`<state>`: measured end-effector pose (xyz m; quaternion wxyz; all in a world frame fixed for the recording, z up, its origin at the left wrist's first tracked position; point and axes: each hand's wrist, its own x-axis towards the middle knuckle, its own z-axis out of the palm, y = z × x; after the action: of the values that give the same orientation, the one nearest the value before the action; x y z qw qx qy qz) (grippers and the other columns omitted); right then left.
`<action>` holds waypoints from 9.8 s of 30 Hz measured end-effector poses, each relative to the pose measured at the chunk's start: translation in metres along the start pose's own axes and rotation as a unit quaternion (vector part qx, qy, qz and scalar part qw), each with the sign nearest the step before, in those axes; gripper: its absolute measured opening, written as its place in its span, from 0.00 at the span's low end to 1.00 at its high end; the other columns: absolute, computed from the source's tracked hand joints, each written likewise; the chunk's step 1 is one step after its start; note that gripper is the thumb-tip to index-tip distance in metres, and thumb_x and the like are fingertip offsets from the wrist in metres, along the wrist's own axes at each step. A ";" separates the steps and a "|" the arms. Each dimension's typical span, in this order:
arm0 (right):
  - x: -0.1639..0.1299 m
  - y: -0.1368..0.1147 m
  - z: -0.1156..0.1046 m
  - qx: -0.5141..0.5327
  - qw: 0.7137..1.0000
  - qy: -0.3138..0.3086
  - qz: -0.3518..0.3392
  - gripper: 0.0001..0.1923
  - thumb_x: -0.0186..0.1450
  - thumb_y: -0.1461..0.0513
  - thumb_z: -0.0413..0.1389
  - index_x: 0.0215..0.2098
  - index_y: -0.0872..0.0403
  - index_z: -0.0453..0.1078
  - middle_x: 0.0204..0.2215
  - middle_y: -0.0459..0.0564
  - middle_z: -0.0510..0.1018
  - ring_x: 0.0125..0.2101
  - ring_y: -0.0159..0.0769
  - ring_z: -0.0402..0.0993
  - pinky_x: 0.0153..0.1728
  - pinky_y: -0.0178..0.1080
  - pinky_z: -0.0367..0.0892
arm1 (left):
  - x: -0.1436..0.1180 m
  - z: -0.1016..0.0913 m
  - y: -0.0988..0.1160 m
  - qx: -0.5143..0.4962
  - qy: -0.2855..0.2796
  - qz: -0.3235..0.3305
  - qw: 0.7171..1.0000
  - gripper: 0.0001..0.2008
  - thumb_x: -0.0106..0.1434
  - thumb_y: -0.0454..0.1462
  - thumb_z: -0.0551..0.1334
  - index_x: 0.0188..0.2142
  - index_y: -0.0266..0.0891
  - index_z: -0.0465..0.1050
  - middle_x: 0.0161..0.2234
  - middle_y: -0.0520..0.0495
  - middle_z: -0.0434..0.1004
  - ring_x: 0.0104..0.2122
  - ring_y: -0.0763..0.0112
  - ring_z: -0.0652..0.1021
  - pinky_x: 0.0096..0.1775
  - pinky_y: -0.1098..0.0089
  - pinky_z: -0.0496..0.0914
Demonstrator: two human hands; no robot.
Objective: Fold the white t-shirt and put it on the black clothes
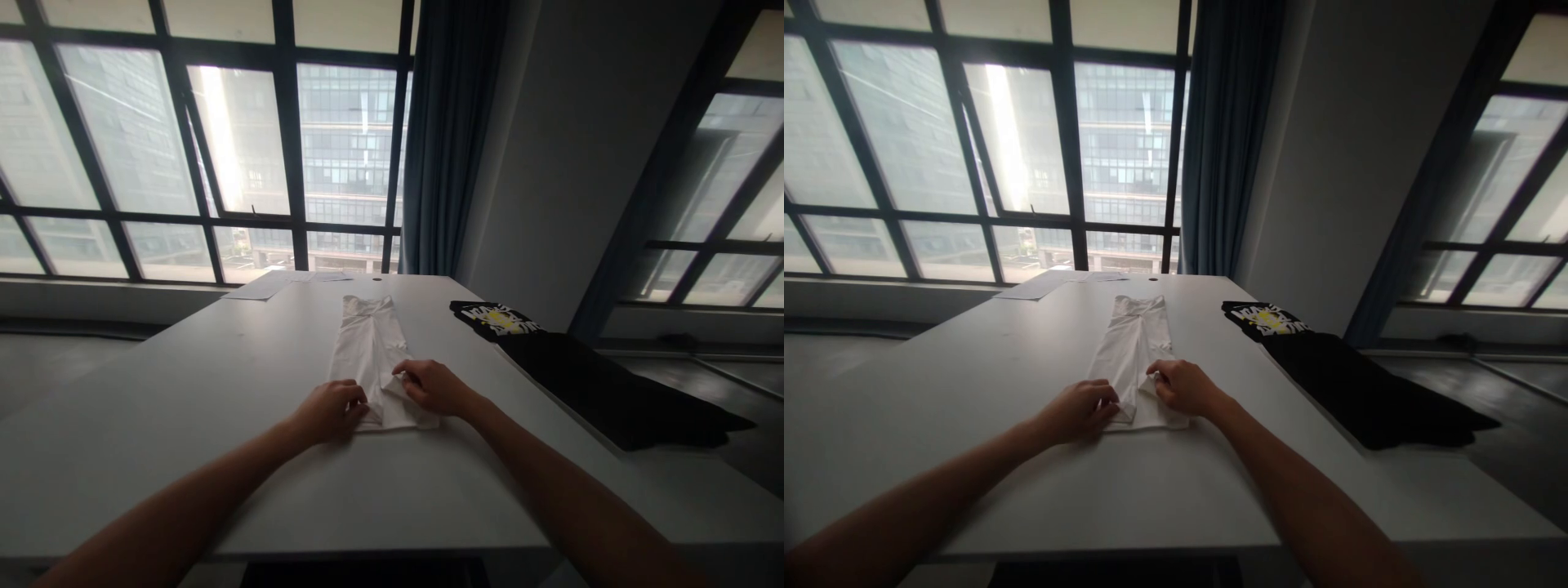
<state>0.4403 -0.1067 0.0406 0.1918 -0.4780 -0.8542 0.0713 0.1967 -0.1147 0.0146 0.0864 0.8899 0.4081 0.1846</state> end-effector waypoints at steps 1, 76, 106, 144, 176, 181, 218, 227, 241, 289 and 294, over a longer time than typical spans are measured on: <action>0.000 0.001 -0.001 0.001 1.000 -0.003 0.006 0.18 0.62 0.67 0.53 0.50 0.56 0.75 0.28 0.48 0.79 0.27 0.33 0.72 0.32 0.34 0.61 | 0.001 -0.003 -0.002 -0.014 0.018 -0.003 1.000 0.11 0.67 0.39 0.56 0.34 0.40 0.76 0.32 0.48 0.79 0.30 0.69 0.76 0.34 0.71 0.66; -0.003 0.054 -0.008 -0.010 0.993 -0.118 -0.006 0.27 0.52 0.74 0.58 0.48 0.50 0.79 0.52 0.53 0.75 0.49 0.43 0.74 0.51 0.42 0.68 | -0.005 -0.027 -0.078 -0.054 -0.082 0.049 0.994 0.15 0.63 0.34 0.60 0.47 0.47 0.78 0.58 0.46 0.73 0.58 0.61 0.70 0.60 0.55 0.63; 0.024 0.058 0.025 0.326 0.912 0.010 0.251 0.29 0.66 0.56 0.58 0.62 0.57 0.60 0.42 0.55 0.77 0.31 0.33 0.74 0.24 0.31 0.70 | 0.015 -0.014 -0.085 -0.342 0.045 -0.274 0.898 0.36 0.53 0.51 0.68 0.58 0.38 0.66 0.34 0.51 0.73 0.23 0.75 0.73 0.29 0.70 0.70; 0.021 0.075 0.023 0.034 0.997 0.036 -0.059 0.18 0.60 0.69 0.52 0.43 0.52 0.79 0.53 0.53 0.77 0.57 0.44 0.69 0.59 0.48 0.62 | 0.007 -0.015 -0.095 0.048 0.035 0.074 0.995 0.15 0.67 0.36 0.51 0.44 0.46 0.77 0.56 0.48 0.76 0.61 0.60 0.69 0.63 0.48 0.53; 0.031 0.048 0.024 0.058 0.982 0.056 0.173 0.20 0.60 0.63 0.58 0.51 0.59 0.75 0.47 0.57 0.78 0.43 0.41 0.76 0.48 0.37 0.68 | 0.026 0.002 -0.091 -0.065 0.102 -0.182 0.976 0.27 0.61 0.38 0.59 0.60 0.36 0.69 0.45 0.41 0.82 0.41 0.60 0.81 0.48 0.61 0.74; 0.027 0.029 0.031 -0.108 0.982 0.085 0.130 0.23 0.69 0.62 0.49 0.60 0.59 0.68 0.58 0.63 0.70 0.56 0.49 0.68 0.57 0.46 0.61 | 0.025 0.006 -0.065 0.030 0.171 -0.061 0.983 0.25 0.71 0.45 0.49 0.61 0.38 0.67 0.66 0.41 0.61 0.64 0.56 0.65 0.62 0.53 0.61; 0.034 0.029 0.049 -0.025 0.990 -0.106 0.090 0.37 0.71 0.43 0.40 0.71 0.52 0.48 0.71 0.54 0.45 0.70 0.43 0.38 0.67 0.55 0.36 | 0.027 0.028 -0.071 0.040 -0.061 -0.129 0.989 0.40 0.68 0.60 0.41 0.70 0.39 0.48 0.71 0.40 0.43 0.70 0.56 0.46 0.66 0.50 0.41; 0.031 0.043 0.032 -0.096 0.967 -0.020 0.233 0.46 0.64 0.38 0.51 0.67 0.62 0.58 0.61 0.70 0.66 0.60 0.57 0.62 0.58 0.51 0.59 | 0.023 0.010 -0.098 0.050 -0.029 -0.178 0.982 0.37 0.66 0.58 0.48 0.66 0.40 0.61 0.67 0.36 0.59 0.66 0.50 0.60 0.63 0.48 0.54; 0.022 0.063 0.006 0.365 0.889 -0.101 0.256 0.23 0.51 0.54 0.70 0.39 0.58 0.75 0.34 0.51 0.81 0.32 0.37 0.76 0.29 0.33 0.70 | 0.028 0.008 -0.076 -0.253 0.216 -0.093 0.938 0.14 0.53 0.43 0.66 0.35 0.37 0.80 0.31 0.45 0.81 0.29 0.68 0.77 0.30 0.70 0.72; 0.182 0.215 -0.095 0.008 0.930 0.344 0.127 0.30 0.63 0.60 0.52 0.63 0.61 0.65 0.59 0.58 0.71 0.56 0.45 0.68 0.61 0.43 0.59 | 0.061 0.020 -0.170 0.075 0.092 -0.027 0.993 0.23 0.65 0.55 0.56 0.50 0.47 0.76 0.57 0.44 0.74 0.57 0.53 0.73 0.56 0.54 0.68; 0.156 0.292 -0.132 -0.038 0.886 0.396 0.237 0.32 0.64 0.58 0.51 0.64 0.63 0.62 0.57 0.63 0.72 0.53 0.46 0.70 0.56 0.44 0.63 | 0.064 0.020 -0.169 0.077 0.065 -0.047 0.994 0.24 0.65 0.56 0.55 0.52 0.47 0.75 0.58 0.44 0.74 0.58 0.53 0.73 0.57 0.54 0.68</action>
<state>0.6498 0.1724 0.1126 0.4735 -0.6614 -0.5705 -0.1136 0.1252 0.0437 -0.0385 -0.0003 0.8597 0.4673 0.2064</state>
